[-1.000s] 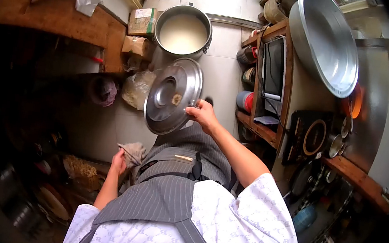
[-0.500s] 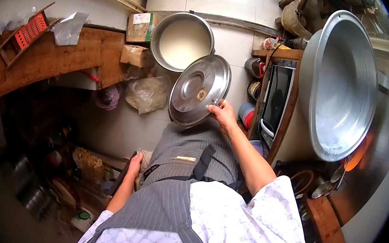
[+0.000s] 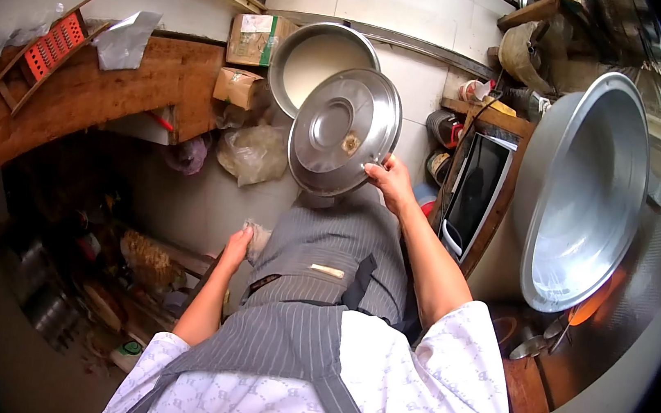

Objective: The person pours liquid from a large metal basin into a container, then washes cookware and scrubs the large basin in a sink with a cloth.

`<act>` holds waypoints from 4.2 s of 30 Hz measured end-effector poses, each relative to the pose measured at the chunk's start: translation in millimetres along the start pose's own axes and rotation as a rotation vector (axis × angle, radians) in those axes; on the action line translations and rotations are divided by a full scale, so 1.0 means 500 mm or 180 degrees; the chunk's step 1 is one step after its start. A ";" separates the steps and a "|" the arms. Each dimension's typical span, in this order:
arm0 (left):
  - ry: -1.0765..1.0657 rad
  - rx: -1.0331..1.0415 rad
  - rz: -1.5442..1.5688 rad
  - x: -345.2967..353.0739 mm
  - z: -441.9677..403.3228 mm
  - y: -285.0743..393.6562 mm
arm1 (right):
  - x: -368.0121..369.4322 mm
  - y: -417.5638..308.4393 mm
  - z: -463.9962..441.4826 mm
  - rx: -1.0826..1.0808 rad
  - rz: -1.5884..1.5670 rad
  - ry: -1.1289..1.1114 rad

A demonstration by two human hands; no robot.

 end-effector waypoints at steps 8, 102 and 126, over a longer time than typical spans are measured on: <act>0.0101 -0.0294 -0.0218 -0.092 0.012 -0.079 | 0.092 -0.058 -0.208 -0.0164 0.0131 -0.0234; -0.0956 -0.0350 -0.1035 -0.002 -0.285 -0.053 | -0.130 0.031 -0.341 0.0259 0.0930 0.0731; -0.4130 0.0616 -0.0675 0.742 0.257 0.846 | -0.127 -0.287 0.607 -0.2174 0.0383 0.1880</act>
Point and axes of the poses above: each hand's wrist, its own z-axis away from the middle knuckle, its own x-axis out of the palm, y = z × x, the point moved 10 cm from there along -z, towards the middle knuckle, and after that the axes turned 6 degrees about x, right-handed, at the moved point
